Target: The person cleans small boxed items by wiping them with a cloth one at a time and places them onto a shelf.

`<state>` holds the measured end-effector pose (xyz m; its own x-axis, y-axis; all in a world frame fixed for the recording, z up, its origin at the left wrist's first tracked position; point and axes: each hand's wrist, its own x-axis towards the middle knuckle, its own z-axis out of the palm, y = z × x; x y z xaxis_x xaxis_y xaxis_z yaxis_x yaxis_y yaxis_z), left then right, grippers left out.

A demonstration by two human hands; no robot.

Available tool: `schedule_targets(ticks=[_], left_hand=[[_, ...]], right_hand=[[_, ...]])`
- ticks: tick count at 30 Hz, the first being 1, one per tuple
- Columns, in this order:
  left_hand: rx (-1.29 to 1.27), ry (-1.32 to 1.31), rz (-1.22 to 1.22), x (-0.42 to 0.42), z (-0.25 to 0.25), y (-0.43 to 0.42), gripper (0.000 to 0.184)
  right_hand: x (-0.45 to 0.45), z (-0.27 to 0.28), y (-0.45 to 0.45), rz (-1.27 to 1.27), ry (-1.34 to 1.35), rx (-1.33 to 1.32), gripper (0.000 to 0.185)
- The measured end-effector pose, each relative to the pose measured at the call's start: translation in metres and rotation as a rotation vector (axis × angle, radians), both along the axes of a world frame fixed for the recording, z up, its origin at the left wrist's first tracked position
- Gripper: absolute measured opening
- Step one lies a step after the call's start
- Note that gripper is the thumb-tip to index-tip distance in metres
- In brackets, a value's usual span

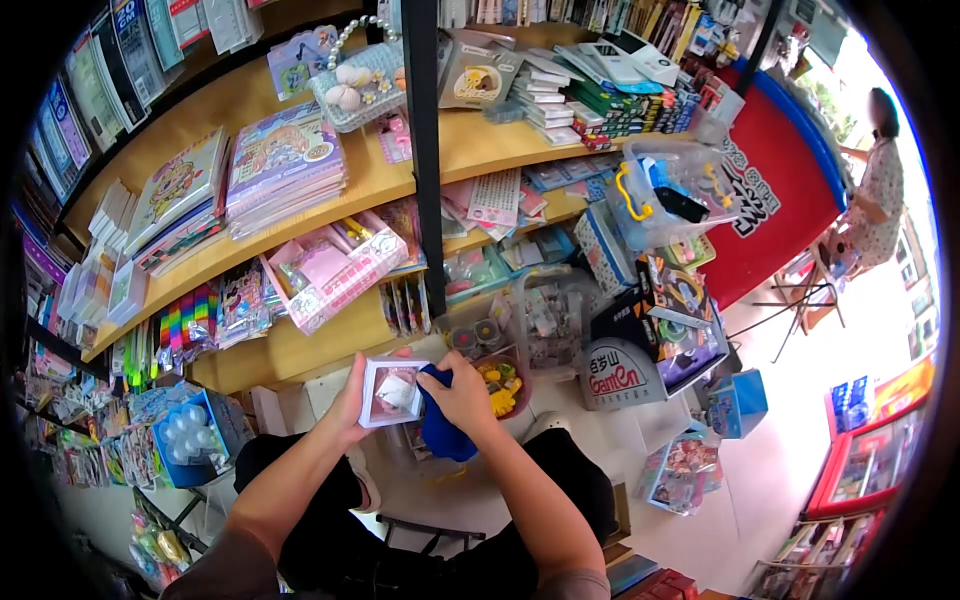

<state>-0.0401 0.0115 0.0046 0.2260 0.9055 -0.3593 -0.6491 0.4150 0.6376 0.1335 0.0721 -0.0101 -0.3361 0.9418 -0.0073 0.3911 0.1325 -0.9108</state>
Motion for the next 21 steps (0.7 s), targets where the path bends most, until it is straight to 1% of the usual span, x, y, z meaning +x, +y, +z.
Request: schedule_targets(ticks=[2,3,4,8,9,12,15,18,19,20,21], left_hand=[[-0.022,-0.024,0.045,-0.001,0.002,0.004,0.067],[0.028,-0.067,0.034,-0.005,0.006,0.004,0.067],[0.042,-0.057,0.058,-0.007,0.007,0.006,0.067],[0.103,-0.051,0.106,-0.013,0.0,0.007,0.066],[0.104,-0.071,0.121,-0.012,0.002,0.007,0.066],[0.047,-0.177,0.182,-0.013,0.002,0.008,0.067],[0.014,-0.3,0.2,-0.018,0.007,0.012,0.068],[0.016,-0.376,0.177,-0.021,0.006,0.013,0.069],[0.017,-0.386,0.166,-0.02,0.009,0.012,0.069],[0.017,-0.395,0.153,-0.018,0.01,0.011,0.069],[0.018,-0.411,0.146,-0.017,0.008,0.012,0.07]], right_hand=[[-0.003,0.001,-0.005,0.037,-0.008,-0.011,0.029],[-0.005,-0.002,-0.009,0.073,-0.02,-0.016,0.032],[-0.006,-0.005,-0.013,0.109,-0.033,-0.02,0.035],[-0.014,-0.017,-0.022,0.101,0.015,-0.113,0.034],[-0.014,-0.012,-0.023,0.092,0.066,-0.229,0.032],[-0.009,0.006,-0.019,0.162,0.119,-0.401,0.029],[0.002,0.008,-0.012,0.314,-0.028,-0.354,0.022],[0.01,0.006,-0.003,0.132,0.091,-0.04,0.018],[0.013,0.015,0.002,0.067,0.151,-0.096,0.015],[0.013,0.012,0.006,0.01,0.224,-0.07,0.014],[0.011,0.017,0.007,0.006,0.294,-0.098,0.017]])
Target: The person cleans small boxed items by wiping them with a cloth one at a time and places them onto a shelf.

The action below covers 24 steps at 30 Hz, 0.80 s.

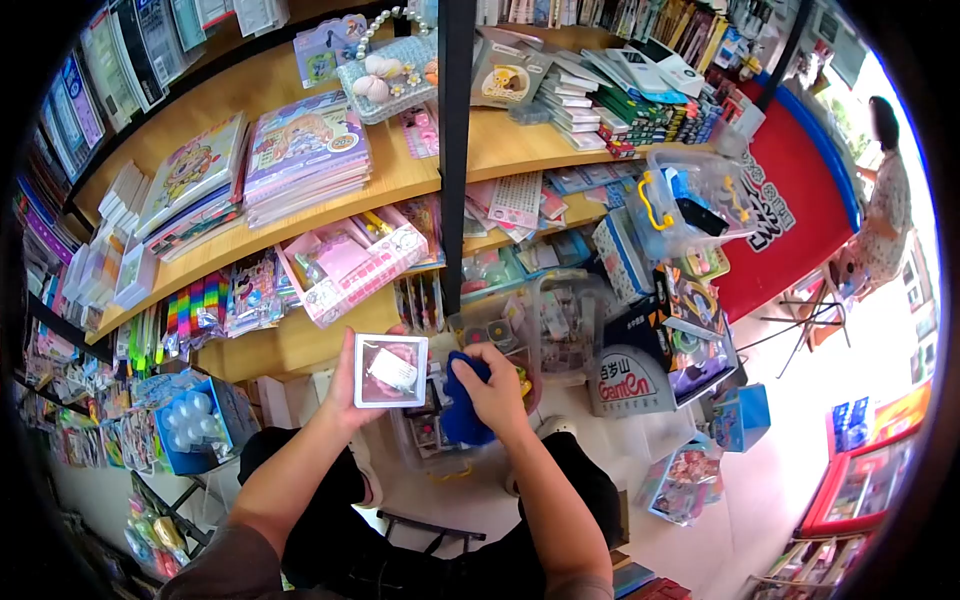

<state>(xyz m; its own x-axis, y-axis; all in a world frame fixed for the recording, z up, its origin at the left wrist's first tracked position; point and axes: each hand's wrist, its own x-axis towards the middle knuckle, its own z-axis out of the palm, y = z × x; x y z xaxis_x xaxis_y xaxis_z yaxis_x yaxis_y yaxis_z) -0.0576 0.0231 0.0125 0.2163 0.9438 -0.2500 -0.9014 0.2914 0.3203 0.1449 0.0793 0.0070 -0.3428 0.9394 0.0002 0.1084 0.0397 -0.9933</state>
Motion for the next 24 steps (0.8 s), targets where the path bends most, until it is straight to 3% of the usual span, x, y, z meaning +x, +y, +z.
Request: schedule_targets(ticks=[1,3,7,13,18,23,24], left_hand=[[0.003,-0.015,-0.009,0.001,-0.003,0.001,0.072],[-0.011,-0.02,-0.018,0.004,-0.005,0.0,0.073],[-0.063,0.006,-0.021,0.008,-0.006,-0.005,0.071],[-0.039,-0.048,-0.077,0.006,-0.004,-0.006,0.073],[0.079,-0.038,-0.102,0.0,0.015,-0.009,0.08],[0.023,-0.045,-0.164,0.0,0.004,-0.012,0.08],[0.055,-0.157,-0.194,-0.001,0.001,-0.012,0.079]], right_hand=[[-0.003,0.008,-0.001,-0.005,0.071,-0.029,0.02],[-0.012,0.019,-0.008,0.117,-0.065,0.348,0.022],[-0.023,0.0,-0.015,0.1,-0.176,0.199,0.025],[-0.026,0.006,-0.02,-0.056,-0.073,0.088,0.026],[-0.016,0.022,-0.015,0.374,0.174,0.032,0.068],[-0.009,0.037,-0.018,0.339,-0.038,0.084,0.054],[-0.009,0.037,-0.018,0.312,-0.08,0.08,0.05]])
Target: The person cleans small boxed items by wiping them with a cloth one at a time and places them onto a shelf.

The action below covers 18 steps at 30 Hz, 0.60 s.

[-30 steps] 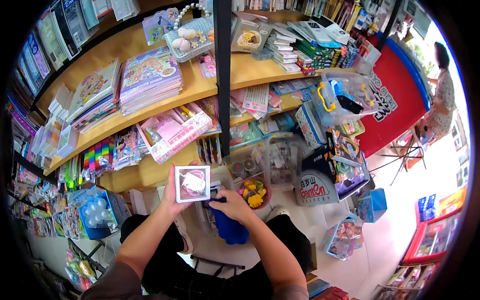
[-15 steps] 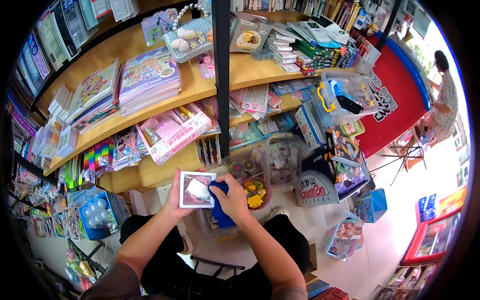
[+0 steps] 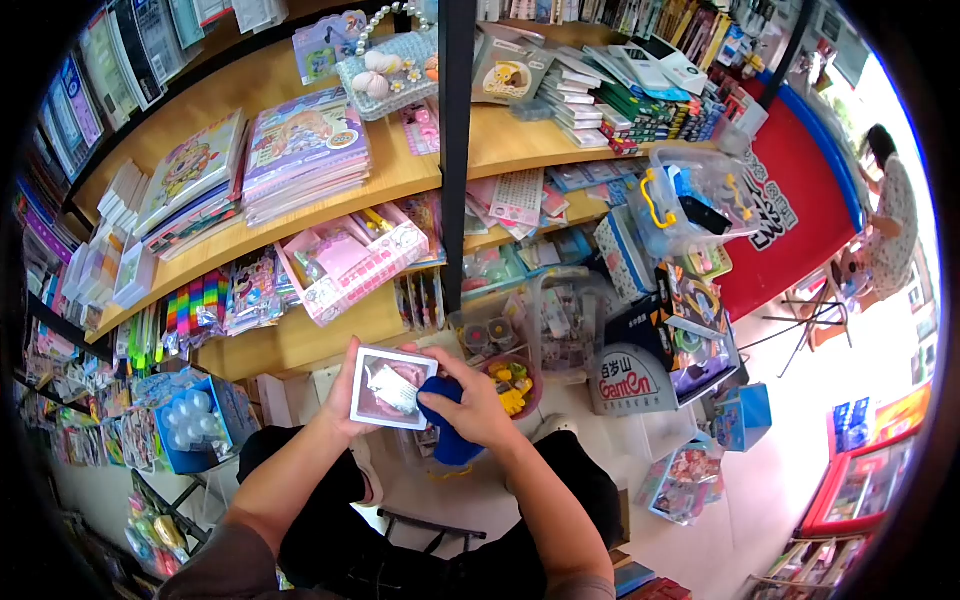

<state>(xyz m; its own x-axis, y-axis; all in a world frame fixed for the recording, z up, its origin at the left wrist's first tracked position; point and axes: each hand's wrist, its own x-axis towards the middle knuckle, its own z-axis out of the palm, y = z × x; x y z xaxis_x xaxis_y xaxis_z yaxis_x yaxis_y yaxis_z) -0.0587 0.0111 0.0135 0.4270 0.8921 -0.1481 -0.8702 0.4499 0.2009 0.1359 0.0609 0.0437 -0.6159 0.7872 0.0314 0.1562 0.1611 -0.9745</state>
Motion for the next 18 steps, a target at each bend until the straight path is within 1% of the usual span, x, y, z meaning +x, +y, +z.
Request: schedule_targets(ticks=[3,4,7,10,14,18], left_hand=[[-0.017,0.002,-0.027,0.004,0.002,-0.002,0.078],[-0.029,-0.033,-0.024,0.007,0.003,-0.002,0.078],[-0.057,0.036,-0.021,0.009,0.002,0.0,0.078],[0.003,0.049,-0.028,0.004,-0.006,0.002,0.078],[-0.061,-0.042,0.008,0.002,-0.002,0.003,0.081],[0.007,0.001,-0.015,0.004,-0.003,0.002,0.077]], right_hand=[[-0.002,-0.008,0.003,-0.08,0.13,-0.01,0.034],[-0.002,-0.01,0.004,-0.095,0.116,-0.006,0.032],[-0.002,-0.015,0.006,-0.135,0.072,0.005,0.026],[0.002,-0.003,0.008,-0.024,0.096,-0.05,0.03],[0.002,0.01,0.002,0.117,0.072,-0.042,0.054],[0.004,0.006,0.001,0.02,0.052,0.023,0.043]])
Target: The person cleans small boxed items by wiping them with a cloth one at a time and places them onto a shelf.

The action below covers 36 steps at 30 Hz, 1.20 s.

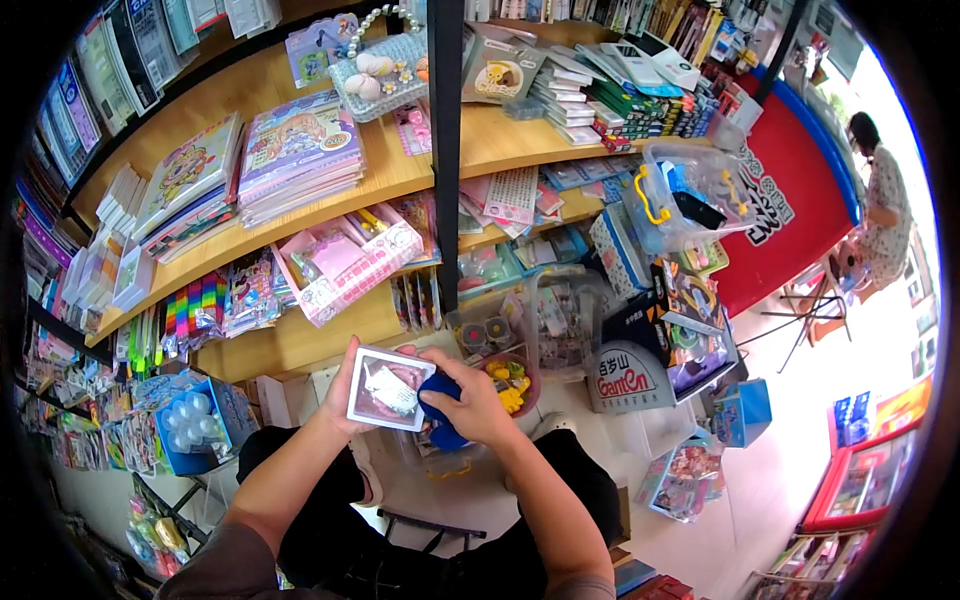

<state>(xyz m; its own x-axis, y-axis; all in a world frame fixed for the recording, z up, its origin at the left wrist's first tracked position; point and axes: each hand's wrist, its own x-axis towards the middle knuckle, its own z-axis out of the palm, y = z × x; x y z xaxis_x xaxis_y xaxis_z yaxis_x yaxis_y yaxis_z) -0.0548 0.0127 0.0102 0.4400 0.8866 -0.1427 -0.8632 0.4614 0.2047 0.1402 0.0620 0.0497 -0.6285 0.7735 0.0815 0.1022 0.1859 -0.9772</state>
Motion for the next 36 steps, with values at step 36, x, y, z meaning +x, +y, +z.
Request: schedule_targets(ticks=[36], left_hand=[[-0.05,-0.127,0.078,-0.022,0.0,0.013,0.074]], right_hand=[[0.035,-0.125,0.03,-0.444,-0.557,0.021,0.051]])
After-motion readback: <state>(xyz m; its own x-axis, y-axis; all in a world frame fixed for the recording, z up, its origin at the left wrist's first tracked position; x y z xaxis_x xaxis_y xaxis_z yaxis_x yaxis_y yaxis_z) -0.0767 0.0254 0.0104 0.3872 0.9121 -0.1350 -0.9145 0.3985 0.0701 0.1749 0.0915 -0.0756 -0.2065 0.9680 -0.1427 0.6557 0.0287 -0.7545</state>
